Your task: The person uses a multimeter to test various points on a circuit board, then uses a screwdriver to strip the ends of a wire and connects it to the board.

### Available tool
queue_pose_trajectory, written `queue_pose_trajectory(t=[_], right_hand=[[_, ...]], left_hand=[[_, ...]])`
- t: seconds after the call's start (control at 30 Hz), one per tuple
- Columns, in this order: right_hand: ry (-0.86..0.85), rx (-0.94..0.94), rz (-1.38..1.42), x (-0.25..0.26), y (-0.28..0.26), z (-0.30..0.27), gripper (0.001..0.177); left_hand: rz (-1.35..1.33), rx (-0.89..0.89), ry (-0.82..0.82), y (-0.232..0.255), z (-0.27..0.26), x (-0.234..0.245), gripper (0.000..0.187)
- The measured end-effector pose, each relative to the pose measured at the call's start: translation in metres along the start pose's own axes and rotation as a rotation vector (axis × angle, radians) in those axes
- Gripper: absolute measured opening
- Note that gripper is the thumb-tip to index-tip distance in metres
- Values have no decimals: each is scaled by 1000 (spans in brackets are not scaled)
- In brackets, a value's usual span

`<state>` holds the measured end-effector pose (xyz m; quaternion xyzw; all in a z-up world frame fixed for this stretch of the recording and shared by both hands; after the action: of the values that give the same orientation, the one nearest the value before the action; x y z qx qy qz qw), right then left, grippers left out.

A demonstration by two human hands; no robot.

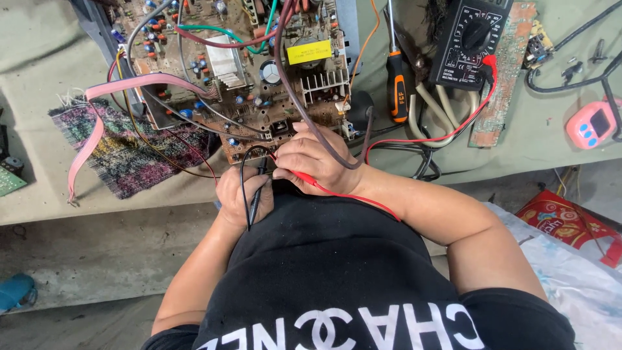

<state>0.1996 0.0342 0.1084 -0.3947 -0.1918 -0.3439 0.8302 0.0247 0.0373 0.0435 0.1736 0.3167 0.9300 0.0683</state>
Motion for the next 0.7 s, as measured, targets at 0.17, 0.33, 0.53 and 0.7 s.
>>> queue_pose_trajectory(t=[0.17,0.33,0.53,0.7], right_hand=[[20,3,2,3,1,0,23],[12,9,1,1,0,0,24],[11,0,18,1,0,0,23],[-32,74,46,-9,1,-5,16]], left_hand=[[-7,-1,-14,-2,-4,0,6],[-6,9,-20,-2,-3,-1,7],[29,29,-30,-3,1,-2,5],[77,3,-5,-1,-6,1,11]])
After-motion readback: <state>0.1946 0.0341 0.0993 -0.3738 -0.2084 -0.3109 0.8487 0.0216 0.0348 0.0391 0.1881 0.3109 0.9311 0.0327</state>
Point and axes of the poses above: each hand's wrist, its own z-axis towards the middle knuckle, its own x-axis out of the back of the hand, y = z × x, the point moved 8 cm from there along z, towards the middle knuckle, and after that the axes turned 10 degrees about -z, right-handed, at the moved point
